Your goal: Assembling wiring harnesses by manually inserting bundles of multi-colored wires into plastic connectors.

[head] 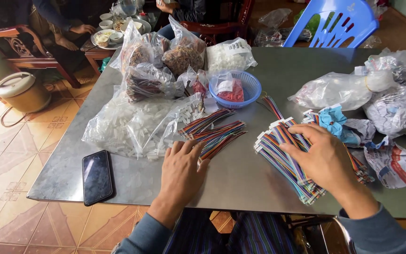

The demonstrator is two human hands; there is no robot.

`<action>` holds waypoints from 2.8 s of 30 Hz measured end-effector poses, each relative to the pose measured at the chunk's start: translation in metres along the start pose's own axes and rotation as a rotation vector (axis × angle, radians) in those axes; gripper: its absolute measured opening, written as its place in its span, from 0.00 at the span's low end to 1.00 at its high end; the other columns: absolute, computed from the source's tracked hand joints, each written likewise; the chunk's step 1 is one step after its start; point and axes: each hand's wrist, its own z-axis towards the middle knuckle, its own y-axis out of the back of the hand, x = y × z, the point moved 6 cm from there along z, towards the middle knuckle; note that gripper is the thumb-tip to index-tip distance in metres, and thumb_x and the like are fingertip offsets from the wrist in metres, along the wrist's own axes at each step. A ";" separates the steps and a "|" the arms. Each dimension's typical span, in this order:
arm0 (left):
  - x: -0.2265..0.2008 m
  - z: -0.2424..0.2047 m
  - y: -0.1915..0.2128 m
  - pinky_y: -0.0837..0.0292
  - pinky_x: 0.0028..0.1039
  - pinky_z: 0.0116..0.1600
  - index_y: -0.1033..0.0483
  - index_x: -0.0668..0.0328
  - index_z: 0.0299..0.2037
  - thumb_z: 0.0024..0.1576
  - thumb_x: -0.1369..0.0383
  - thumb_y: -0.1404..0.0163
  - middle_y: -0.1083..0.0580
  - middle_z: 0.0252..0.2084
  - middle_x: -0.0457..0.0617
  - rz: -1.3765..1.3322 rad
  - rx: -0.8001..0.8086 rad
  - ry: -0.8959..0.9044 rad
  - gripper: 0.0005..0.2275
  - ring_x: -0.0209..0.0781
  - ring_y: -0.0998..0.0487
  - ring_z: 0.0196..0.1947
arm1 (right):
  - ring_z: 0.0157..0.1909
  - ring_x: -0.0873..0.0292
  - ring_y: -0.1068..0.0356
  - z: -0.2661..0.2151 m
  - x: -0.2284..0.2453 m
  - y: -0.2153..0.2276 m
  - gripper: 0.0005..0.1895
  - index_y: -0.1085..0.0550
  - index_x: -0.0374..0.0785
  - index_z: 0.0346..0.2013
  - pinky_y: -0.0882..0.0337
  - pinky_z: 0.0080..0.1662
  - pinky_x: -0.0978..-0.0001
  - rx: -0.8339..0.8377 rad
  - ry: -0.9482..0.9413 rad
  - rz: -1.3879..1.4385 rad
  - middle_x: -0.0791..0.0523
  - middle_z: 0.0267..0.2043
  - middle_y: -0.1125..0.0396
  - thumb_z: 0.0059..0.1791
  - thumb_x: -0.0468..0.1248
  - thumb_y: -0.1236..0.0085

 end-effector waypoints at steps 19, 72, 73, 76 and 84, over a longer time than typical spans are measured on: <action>-0.005 0.055 -0.016 0.42 0.21 0.27 0.21 0.65 0.44 0.60 0.75 0.52 0.34 0.25 0.44 -1.518 0.099 0.737 0.07 0.31 0.40 0.19 | 0.40 0.63 0.19 -0.036 0.070 -0.074 0.18 0.19 0.42 0.47 0.16 0.46 0.76 0.476 -0.095 0.419 0.60 0.52 0.23 0.43 0.39 0.31; -0.041 -0.033 0.014 0.18 0.22 0.35 0.34 0.64 0.67 0.49 0.75 0.37 0.18 0.26 0.47 -1.452 0.287 0.518 0.32 0.32 0.16 0.28 | 0.30 0.47 0.24 -0.075 0.083 -0.111 0.04 0.24 0.29 0.31 0.19 0.34 0.54 0.301 -0.846 1.382 0.42 0.31 0.23 0.45 0.23 0.36; -0.041 -0.033 0.015 0.18 0.22 0.35 0.34 0.64 0.67 0.49 0.75 0.37 0.18 0.26 0.47 -1.451 0.288 0.515 0.32 0.32 0.16 0.28 | 0.30 0.47 0.24 -0.074 0.086 -0.109 0.04 0.24 0.29 0.31 0.19 0.34 0.54 0.299 -0.845 1.384 0.42 0.31 0.23 0.45 0.23 0.36; -0.042 -0.033 0.016 0.16 0.24 0.37 0.34 0.64 0.68 0.49 0.76 0.38 0.17 0.27 0.48 -1.462 0.296 0.512 0.33 0.34 0.15 0.29 | 0.28 0.49 0.26 -0.073 0.090 -0.104 0.05 0.21 0.29 0.34 0.20 0.30 0.45 0.326 -0.889 1.357 0.44 0.28 0.25 0.45 0.27 0.35; -0.048 -0.036 0.003 0.20 0.22 0.35 0.36 0.64 0.69 0.48 0.80 0.40 0.18 0.26 0.49 -1.495 0.333 0.473 0.34 0.34 0.16 0.27 | 0.36 0.53 0.25 -0.058 0.064 -0.112 0.05 0.19 0.28 0.33 0.27 0.42 0.66 0.201 -0.684 1.445 0.47 0.34 0.22 0.43 0.22 0.35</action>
